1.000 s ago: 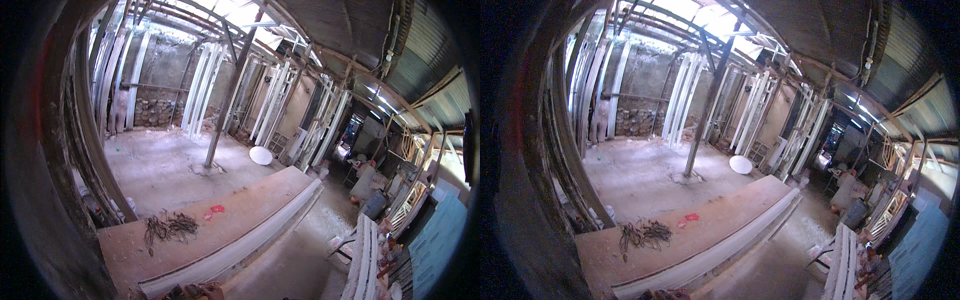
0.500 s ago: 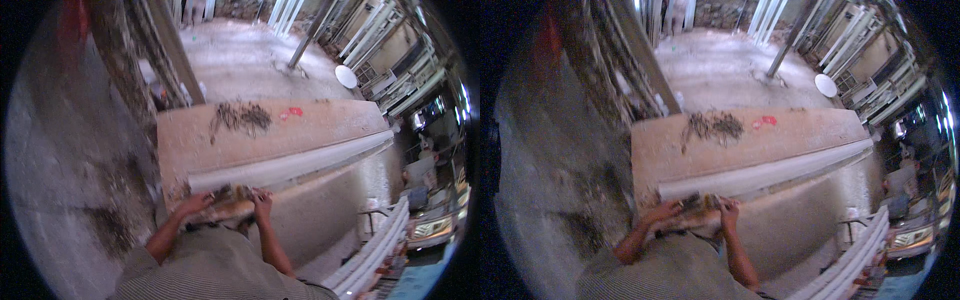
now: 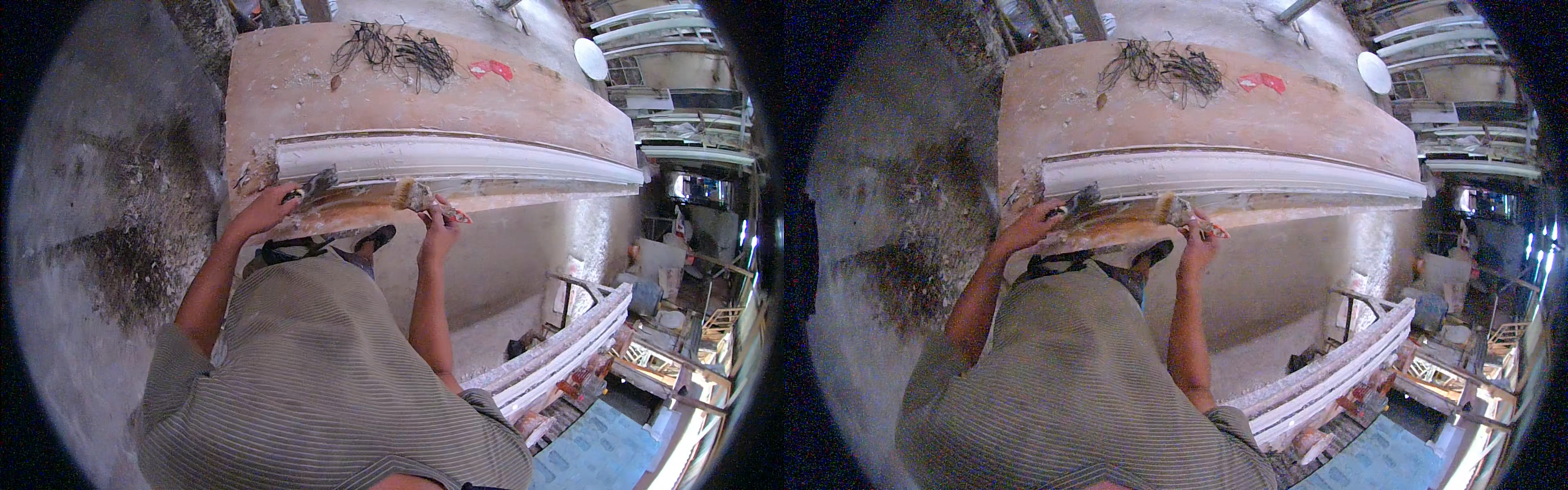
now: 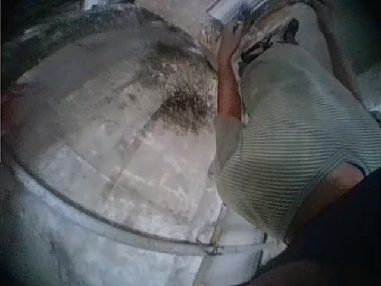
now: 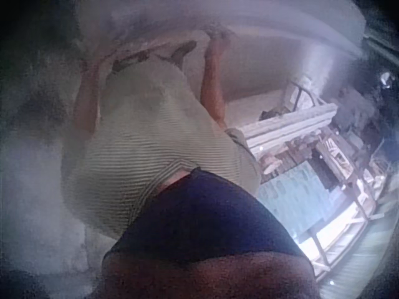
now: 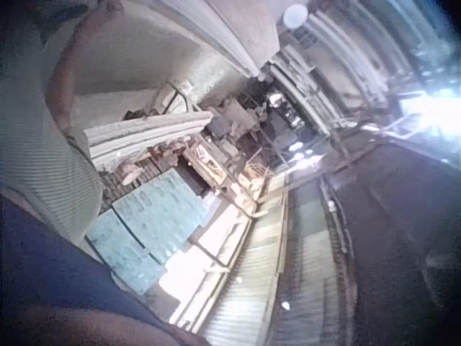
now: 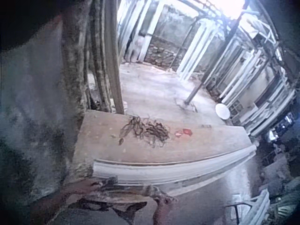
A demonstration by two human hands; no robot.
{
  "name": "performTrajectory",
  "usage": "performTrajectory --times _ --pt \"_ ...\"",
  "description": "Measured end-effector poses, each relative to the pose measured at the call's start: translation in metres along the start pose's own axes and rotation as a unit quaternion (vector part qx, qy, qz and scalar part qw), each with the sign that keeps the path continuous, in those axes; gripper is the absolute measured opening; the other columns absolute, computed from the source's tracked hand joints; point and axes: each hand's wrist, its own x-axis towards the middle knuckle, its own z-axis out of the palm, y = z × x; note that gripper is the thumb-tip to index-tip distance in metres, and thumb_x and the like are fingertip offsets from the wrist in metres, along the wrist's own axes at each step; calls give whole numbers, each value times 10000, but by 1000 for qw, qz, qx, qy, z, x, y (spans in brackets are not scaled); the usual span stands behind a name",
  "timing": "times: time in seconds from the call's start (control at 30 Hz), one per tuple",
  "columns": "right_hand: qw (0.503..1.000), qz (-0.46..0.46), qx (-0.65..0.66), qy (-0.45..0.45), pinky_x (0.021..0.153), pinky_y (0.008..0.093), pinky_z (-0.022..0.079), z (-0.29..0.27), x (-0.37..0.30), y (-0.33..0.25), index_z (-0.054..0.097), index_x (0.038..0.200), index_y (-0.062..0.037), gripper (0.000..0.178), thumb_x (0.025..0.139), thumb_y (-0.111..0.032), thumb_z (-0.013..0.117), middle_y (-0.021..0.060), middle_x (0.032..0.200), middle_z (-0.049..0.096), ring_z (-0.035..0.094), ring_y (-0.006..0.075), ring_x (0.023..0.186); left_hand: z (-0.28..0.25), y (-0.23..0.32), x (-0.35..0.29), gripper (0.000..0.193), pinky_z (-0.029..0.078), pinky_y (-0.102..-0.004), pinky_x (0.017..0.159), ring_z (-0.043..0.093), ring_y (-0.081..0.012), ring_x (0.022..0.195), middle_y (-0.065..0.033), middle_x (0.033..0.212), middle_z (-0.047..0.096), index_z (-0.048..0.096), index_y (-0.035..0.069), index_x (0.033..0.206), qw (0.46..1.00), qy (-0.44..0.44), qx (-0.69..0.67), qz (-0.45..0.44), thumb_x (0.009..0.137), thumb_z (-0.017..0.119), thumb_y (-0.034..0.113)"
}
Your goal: The person uses a scraper and a brush to clean a long white molding piece on a workbench. They scrape along the grooves, brush away debris, and then lift the cleaned molding to inspect it before placing it upright against a wall.
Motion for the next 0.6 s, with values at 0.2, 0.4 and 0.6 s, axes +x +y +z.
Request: performTrajectory --times 0.2,0.4,0.6 --pt "1000 12 10 11 722 280 557 9 -12 1 662 1156 5 259 919 -94 633 98 1046 680 658 155 898 5 -1 11 422 445 -418 1003 586 -359 1173 -221 1263 606 528 45 1328 999 13 19 36 975 548 275" --pt "1000 1 4 23 708 276 563 10 -16 0 667 1137 9 243 917 -85 627 98 1042 683 661 156 894 -20 -12 -21 439 446 -437 1002 571 -379 1185 -242 1274 591 508 33 1340 996 29 77 -32 976 548 274" --pt "1000 7 -18 4 697 280 571 10 -7 6 648 1159 5 262 911 -81 630 94 1052 679 664 162 901 67 9 53 415 472 -480 936 598 -413 1088 -262 1151 623 532 11 1287 994 37 95 49 958 561 261"
